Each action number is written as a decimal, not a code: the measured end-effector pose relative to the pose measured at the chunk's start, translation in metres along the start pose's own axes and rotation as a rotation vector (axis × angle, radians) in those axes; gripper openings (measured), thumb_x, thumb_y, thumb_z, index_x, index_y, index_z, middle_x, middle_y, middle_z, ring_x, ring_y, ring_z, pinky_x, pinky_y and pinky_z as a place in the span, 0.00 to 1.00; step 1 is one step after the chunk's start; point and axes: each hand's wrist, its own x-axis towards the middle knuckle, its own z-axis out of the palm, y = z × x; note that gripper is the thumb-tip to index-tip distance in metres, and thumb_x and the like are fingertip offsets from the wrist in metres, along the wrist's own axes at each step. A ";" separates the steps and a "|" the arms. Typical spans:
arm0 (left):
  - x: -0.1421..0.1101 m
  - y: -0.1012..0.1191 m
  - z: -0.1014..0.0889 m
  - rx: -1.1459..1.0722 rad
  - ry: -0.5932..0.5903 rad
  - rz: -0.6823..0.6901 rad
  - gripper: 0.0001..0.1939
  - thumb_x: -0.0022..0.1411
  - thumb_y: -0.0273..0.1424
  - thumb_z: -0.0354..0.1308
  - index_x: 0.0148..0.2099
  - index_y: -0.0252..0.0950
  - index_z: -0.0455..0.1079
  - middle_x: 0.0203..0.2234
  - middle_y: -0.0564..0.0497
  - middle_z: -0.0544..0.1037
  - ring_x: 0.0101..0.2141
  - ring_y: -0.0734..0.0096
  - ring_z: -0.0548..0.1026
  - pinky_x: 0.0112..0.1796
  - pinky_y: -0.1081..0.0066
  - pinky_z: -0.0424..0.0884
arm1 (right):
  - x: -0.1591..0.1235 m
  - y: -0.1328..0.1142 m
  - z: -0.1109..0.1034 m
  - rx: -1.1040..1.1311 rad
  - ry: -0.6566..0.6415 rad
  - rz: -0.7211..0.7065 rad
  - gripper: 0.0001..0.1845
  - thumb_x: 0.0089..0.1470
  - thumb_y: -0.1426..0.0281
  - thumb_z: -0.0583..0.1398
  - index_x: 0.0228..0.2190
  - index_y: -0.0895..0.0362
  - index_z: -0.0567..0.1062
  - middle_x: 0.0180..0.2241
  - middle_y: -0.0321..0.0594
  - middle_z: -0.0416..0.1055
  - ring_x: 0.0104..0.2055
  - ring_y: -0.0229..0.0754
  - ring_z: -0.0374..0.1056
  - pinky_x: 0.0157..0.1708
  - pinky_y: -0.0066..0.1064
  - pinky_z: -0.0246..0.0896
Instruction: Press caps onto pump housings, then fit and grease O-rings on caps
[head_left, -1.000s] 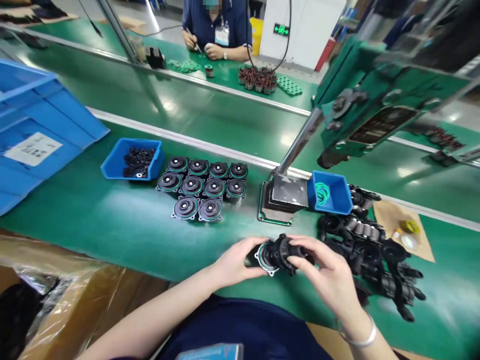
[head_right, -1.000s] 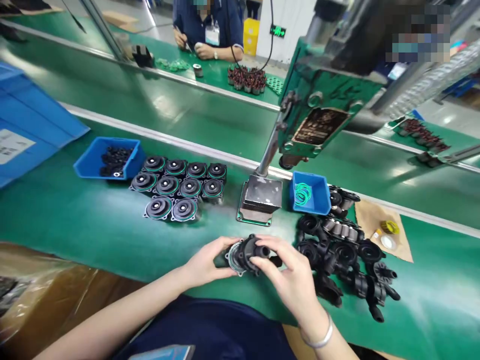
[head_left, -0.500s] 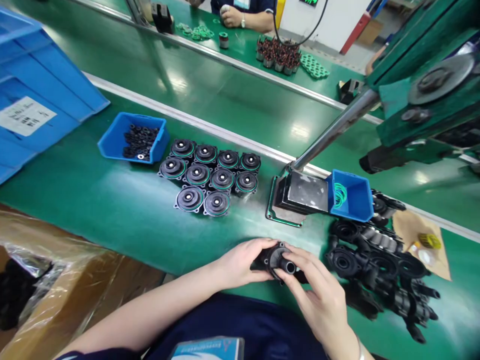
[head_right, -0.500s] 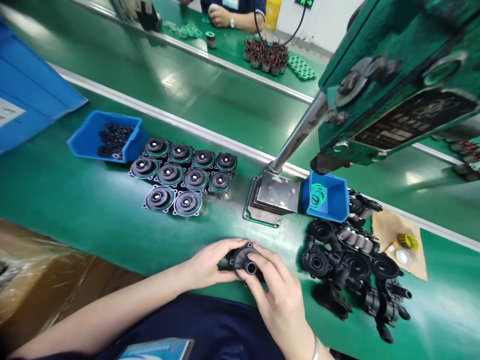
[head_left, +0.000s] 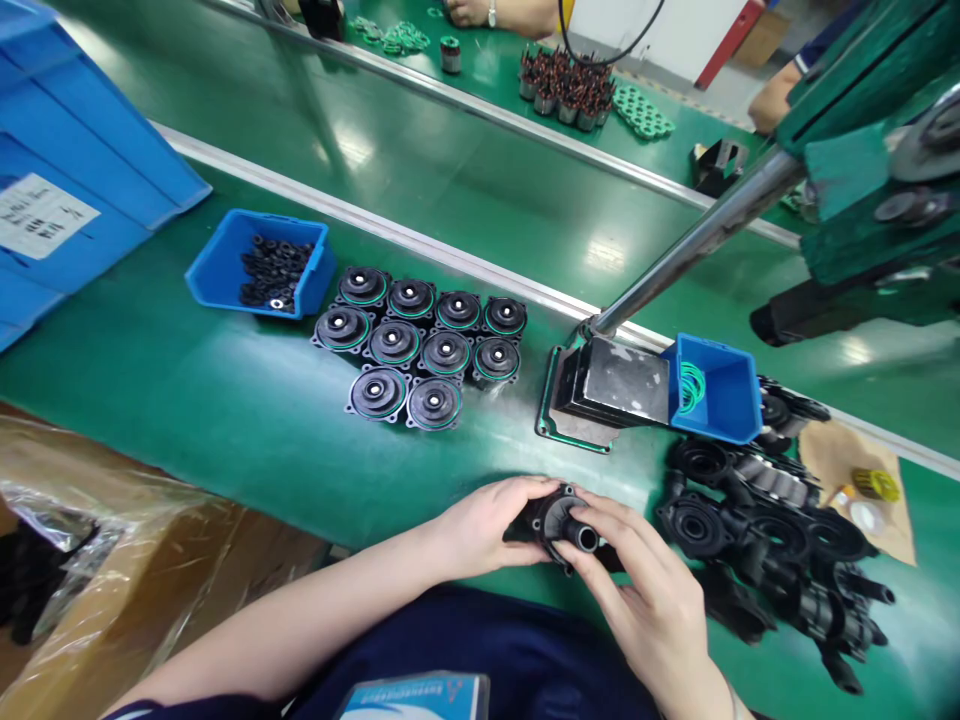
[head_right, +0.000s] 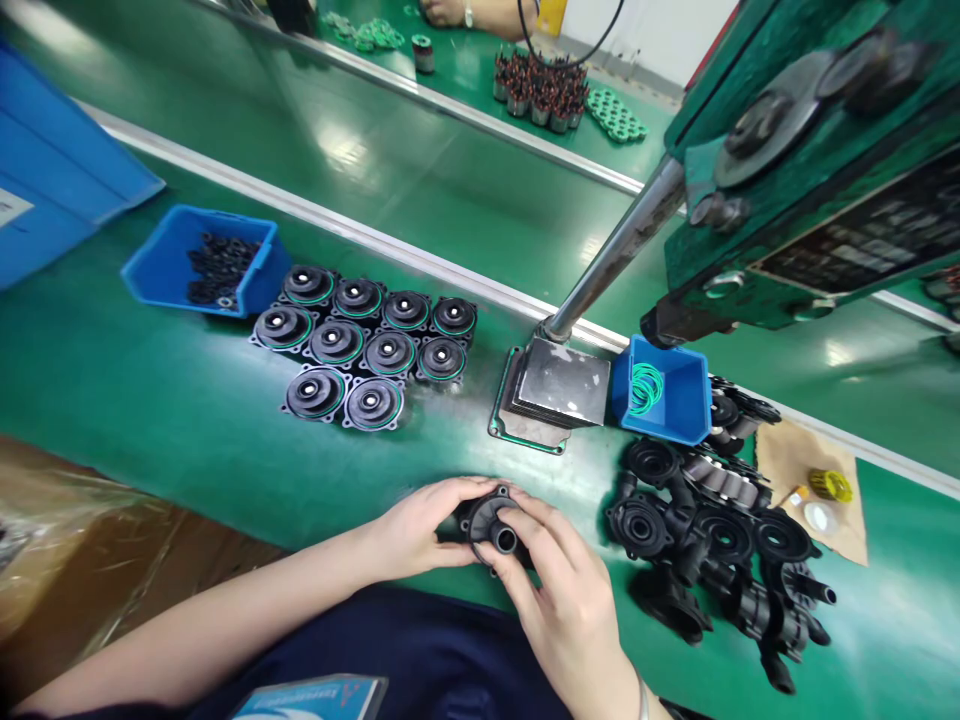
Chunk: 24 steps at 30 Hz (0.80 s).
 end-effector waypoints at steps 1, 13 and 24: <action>0.000 0.000 0.000 -0.002 -0.008 -0.013 0.34 0.59 0.36 0.66 0.64 0.38 0.57 0.58 0.39 0.72 0.58 0.56 0.71 0.58 0.56 0.70 | 0.001 0.000 0.000 -0.002 0.000 0.000 0.15 0.58 0.72 0.63 0.48 0.56 0.72 0.48 0.45 0.72 0.51 0.41 0.72 0.52 0.32 0.72; 0.000 0.001 0.000 0.004 -0.023 -0.033 0.35 0.60 0.36 0.65 0.65 0.38 0.56 0.59 0.39 0.71 0.59 0.56 0.71 0.58 0.56 0.70 | 0.000 0.002 0.000 0.023 -0.005 0.010 0.15 0.57 0.72 0.63 0.47 0.56 0.72 0.48 0.45 0.72 0.50 0.41 0.72 0.51 0.31 0.74; -0.003 -0.003 0.001 0.023 -0.042 -0.046 0.35 0.60 0.36 0.65 0.65 0.38 0.55 0.59 0.39 0.70 0.59 0.55 0.70 0.58 0.56 0.69 | 0.001 0.002 -0.001 0.006 -0.017 -0.009 0.15 0.56 0.72 0.64 0.47 0.58 0.72 0.48 0.45 0.72 0.51 0.40 0.72 0.53 0.30 0.72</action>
